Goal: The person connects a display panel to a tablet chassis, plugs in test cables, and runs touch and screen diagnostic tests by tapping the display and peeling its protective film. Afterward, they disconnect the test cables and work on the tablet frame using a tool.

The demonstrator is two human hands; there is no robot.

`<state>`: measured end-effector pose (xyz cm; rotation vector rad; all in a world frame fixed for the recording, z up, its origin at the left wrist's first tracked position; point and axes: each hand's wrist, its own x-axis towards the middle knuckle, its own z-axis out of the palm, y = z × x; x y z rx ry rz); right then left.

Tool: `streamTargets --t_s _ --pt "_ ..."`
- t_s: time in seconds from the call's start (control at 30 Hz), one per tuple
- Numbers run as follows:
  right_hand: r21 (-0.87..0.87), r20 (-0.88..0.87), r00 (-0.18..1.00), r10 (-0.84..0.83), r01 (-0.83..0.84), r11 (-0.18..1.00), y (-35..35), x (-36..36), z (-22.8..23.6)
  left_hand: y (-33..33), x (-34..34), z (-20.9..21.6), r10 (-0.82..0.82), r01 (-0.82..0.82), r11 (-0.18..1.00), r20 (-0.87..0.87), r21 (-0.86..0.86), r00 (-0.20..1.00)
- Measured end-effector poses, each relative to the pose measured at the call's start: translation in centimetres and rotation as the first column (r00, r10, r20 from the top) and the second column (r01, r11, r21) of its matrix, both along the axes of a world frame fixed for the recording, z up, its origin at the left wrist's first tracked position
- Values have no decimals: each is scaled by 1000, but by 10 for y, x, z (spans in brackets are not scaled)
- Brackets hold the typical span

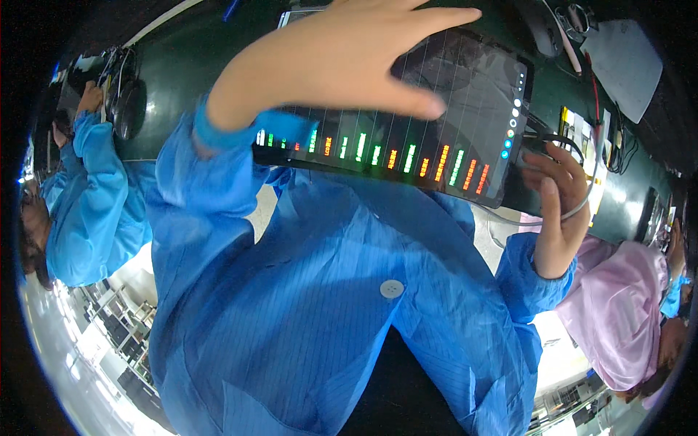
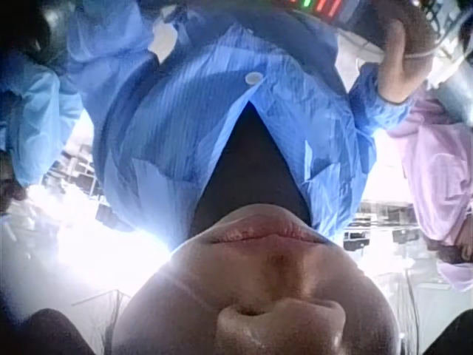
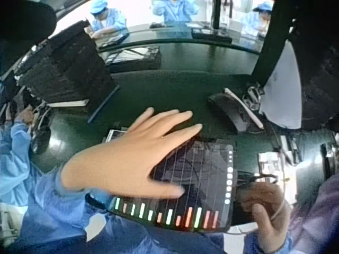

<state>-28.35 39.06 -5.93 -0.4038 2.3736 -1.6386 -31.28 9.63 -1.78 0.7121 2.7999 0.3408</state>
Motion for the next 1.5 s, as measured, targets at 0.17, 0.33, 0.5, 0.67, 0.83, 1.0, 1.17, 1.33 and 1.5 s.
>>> streamTargets --t_s 0.17,0.33,0.5,0.67,0.83,1.0,1.17,1.33,1.5 --pt "-37 -211 954 -214 211 977 12 0 3 13 15 20 105 -17 967 337 -253 936" --pt "-160 -288 924 -250 211 964 13 -6 10 -3 38 16 138 -134 990 153 -36 979" --pt "-88 -76 990 -119 112 990 17 -6 8 -35 48 2 127 -107 991 -280 84 952" --pt "330 -164 974 153 -92 939 11 -14 18 -84 62 -10 450 -366 850 -159 379 879" --pt "551 -396 848 352 -88 830 13 -29 3 -93 80 -49 726 -642 574 47 509 686" --pt "527 -401 823 403 -153 836 12 -36 5 -56 79 -38 734 -714 451 232 536 638" --pt "522 -361 823 438 -211 826 12 -37 4 -59 76 -49 751 -698 416 212 583 625" --pt "541 -327 816 476 -252 803 10 -35 6 -54 73 -45 727 -688 351 278 636 628" --pt "522 -349 836 423 -201 829 8 -33 5 -48 71 -44 719 -681 325 296 656 628"
